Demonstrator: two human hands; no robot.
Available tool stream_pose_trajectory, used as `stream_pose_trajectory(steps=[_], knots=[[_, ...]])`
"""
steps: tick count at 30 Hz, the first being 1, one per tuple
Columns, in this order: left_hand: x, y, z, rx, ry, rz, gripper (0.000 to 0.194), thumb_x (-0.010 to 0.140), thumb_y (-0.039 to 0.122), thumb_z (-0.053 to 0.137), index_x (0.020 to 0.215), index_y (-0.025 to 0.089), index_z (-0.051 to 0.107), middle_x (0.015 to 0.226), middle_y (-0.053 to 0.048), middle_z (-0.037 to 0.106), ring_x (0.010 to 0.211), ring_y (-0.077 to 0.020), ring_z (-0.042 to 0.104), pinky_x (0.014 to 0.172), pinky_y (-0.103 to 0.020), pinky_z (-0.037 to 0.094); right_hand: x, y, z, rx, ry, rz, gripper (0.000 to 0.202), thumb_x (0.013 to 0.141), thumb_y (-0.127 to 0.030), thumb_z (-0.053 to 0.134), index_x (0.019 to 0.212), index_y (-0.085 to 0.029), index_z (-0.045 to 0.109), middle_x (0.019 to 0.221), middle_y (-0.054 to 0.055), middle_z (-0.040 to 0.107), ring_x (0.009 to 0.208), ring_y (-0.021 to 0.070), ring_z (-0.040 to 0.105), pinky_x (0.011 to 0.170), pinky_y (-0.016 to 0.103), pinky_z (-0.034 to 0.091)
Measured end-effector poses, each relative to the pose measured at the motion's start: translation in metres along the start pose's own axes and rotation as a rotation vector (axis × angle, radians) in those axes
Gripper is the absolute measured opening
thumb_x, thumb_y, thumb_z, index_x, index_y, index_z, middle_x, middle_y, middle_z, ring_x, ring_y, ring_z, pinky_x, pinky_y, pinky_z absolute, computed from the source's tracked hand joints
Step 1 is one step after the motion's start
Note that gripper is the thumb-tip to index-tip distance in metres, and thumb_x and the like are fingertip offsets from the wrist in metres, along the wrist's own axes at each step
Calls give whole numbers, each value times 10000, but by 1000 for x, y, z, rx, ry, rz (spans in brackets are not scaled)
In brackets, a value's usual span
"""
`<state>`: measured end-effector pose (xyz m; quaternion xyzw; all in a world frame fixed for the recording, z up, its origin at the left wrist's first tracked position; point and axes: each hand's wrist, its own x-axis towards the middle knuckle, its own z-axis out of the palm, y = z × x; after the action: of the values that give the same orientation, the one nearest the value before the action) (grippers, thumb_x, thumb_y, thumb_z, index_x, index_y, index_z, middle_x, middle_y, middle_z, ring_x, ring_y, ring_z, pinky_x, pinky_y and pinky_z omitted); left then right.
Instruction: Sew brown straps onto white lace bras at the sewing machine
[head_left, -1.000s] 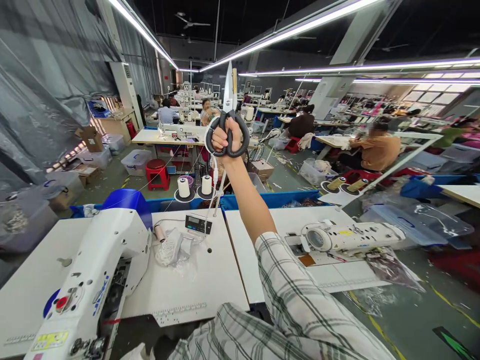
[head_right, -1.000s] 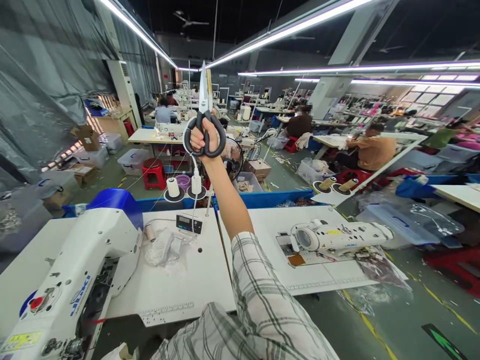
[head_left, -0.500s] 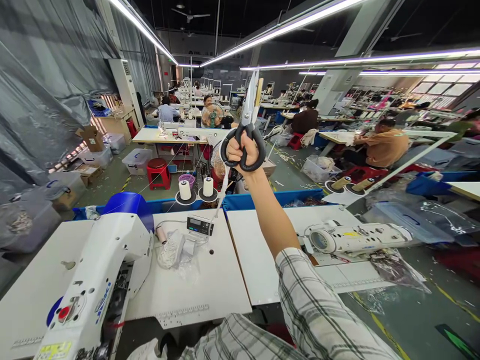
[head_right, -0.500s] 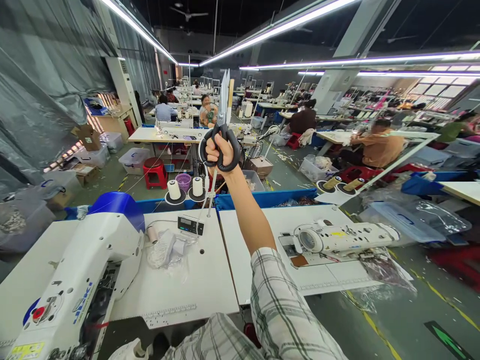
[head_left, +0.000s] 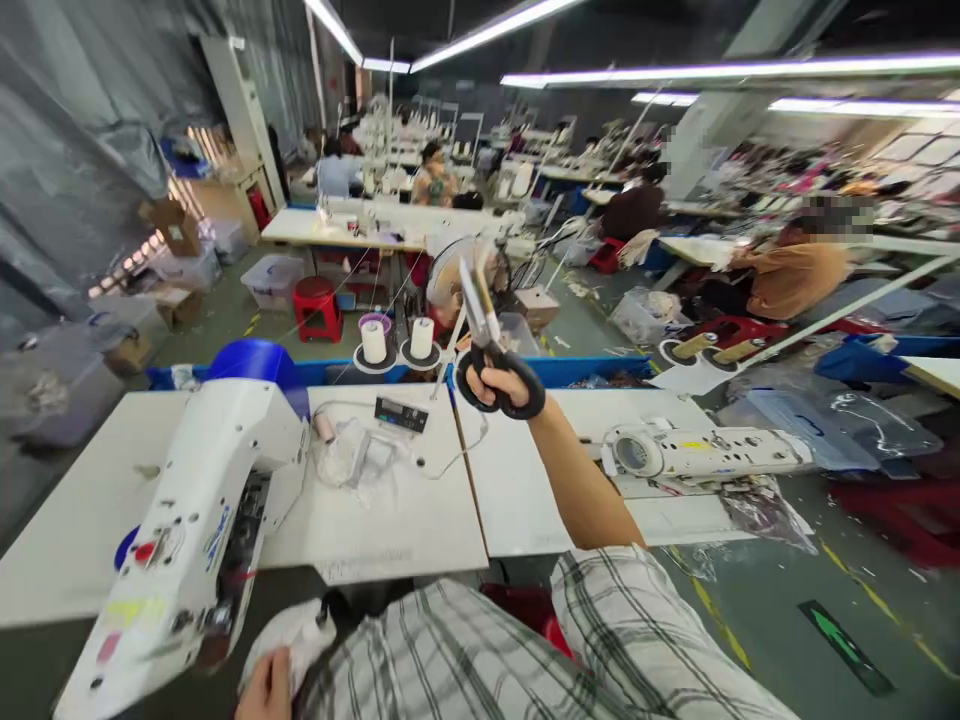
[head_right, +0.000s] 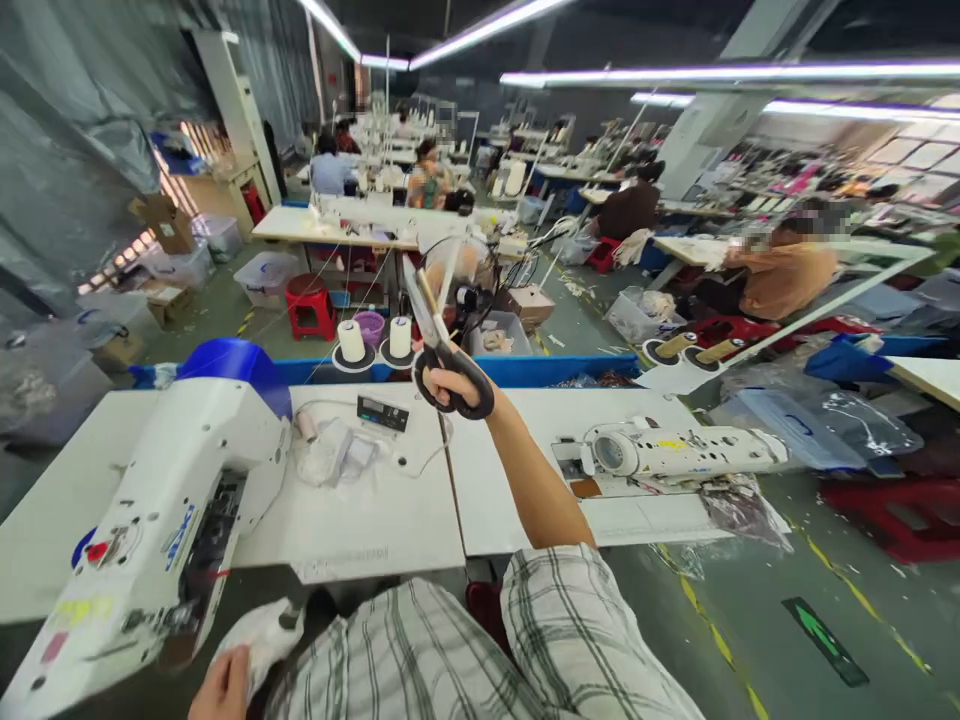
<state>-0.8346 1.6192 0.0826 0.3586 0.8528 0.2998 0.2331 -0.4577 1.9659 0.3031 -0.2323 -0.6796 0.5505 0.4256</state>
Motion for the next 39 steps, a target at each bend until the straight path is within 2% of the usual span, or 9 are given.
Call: stream_pose_trajectory(steps=[5, 8, 11, 15, 20, 24, 28, 34, 39], knots=[[-7, -22, -1, 36, -110, -65, 402, 866, 546, 448, 795, 199, 638, 790, -43, 686, 770, -208, 601, 743, -301, 486, -145, 135, 63, -758, -114, 787, 612, 750, -488, 768, 1261, -226, 557, 916, 52, 725, 826, 223, 664, 721, 302, 477], [-14, -33, -1, 50, -144, -92, 427, 889, 552, 435, 831, 183, 643, 815, -46, 689, 769, -198, 594, 735, -283, 477, -210, 181, 97, -772, -168, 997, 563, 684, -409, 823, 1175, -206, 636, 1041, 108, 749, 962, 287, 689, 794, 326, 485], [-15, -35, -3, 54, -169, -86, 426, 890, 547, 446, 829, 176, 645, 790, -48, 683, 745, -199, 590, 709, -283, 469, -238, 209, 114, -749, -121, 1103, 570, 719, -417, 797, 1217, -204, 618, 1083, 107, 752, 984, 279, 705, 808, 320, 503], [-10, -34, -3, 59, -199, -78, 418, 882, 544, 464, 847, 174, 654, 828, -55, 699, 791, -208, 608, 746, -288, 473, -223, 243, 121, -766, 37, 1142, 577, 859, -451, 657, 1361, -223, 487, 1196, 97, 721, 1067, 254, 690, 860, 321, 511], [-10, -37, -12, 84, -198, -139, 443, 879, 560, 477, 893, 167, 680, 865, -67, 720, 833, -222, 632, 729, -283, 486, -158, 295, 128, -826, 182, 1117, 535, 958, -425, 499, 1423, -187, 389, 1235, 139, 693, 1063, 283, 677, 859, 357, 510], [-15, -48, -29, 112, -177, -207, 471, 858, 581, 481, 903, 158, 683, 922, -93, 734, 886, -245, 649, 776, -308, 495, -102, 332, 134, -873, 227, 1047, 570, 988, -394, 433, 1492, -173, 284, 1254, 152, 672, 1057, 289, 660, 872, 368, 501], [-20, -56, -49, 149, -158, -280, 493, 852, 598, 462, 904, 158, 680, 910, -96, 739, 874, -251, 650, 772, -320, 500, -66, 363, 140, -935, 209, 956, 643, 988, -319, 433, 1553, -154, 176, 1380, 193, 568, 1172, 307, 581, 941, 394, 471], [-19, -57, -67, 184, -170, -388, 510, 853, 623, 477, 906, 165, 694, 760, -83, 715, 726, -252, 638, 624, -311, 476, -54, 385, 146, -997, 72, 877, 671, 906, -175, 546, 1525, -104, 299, 1300, 212, 602, 1178, 316, 533, 985, 396, 436], [-2, -59, -61, 161, -166, -362, 513, 839, 618, 461, 928, 166, 687, 928, -114, 742, 877, -284, 665, 719, -329, 504, -63, 378, 142, -1045, 38, 884, 670, 902, -206, 567, 1522, -121, 327, 1244, 204, 624, 1052, 299, 596, 905, 383, 470]])
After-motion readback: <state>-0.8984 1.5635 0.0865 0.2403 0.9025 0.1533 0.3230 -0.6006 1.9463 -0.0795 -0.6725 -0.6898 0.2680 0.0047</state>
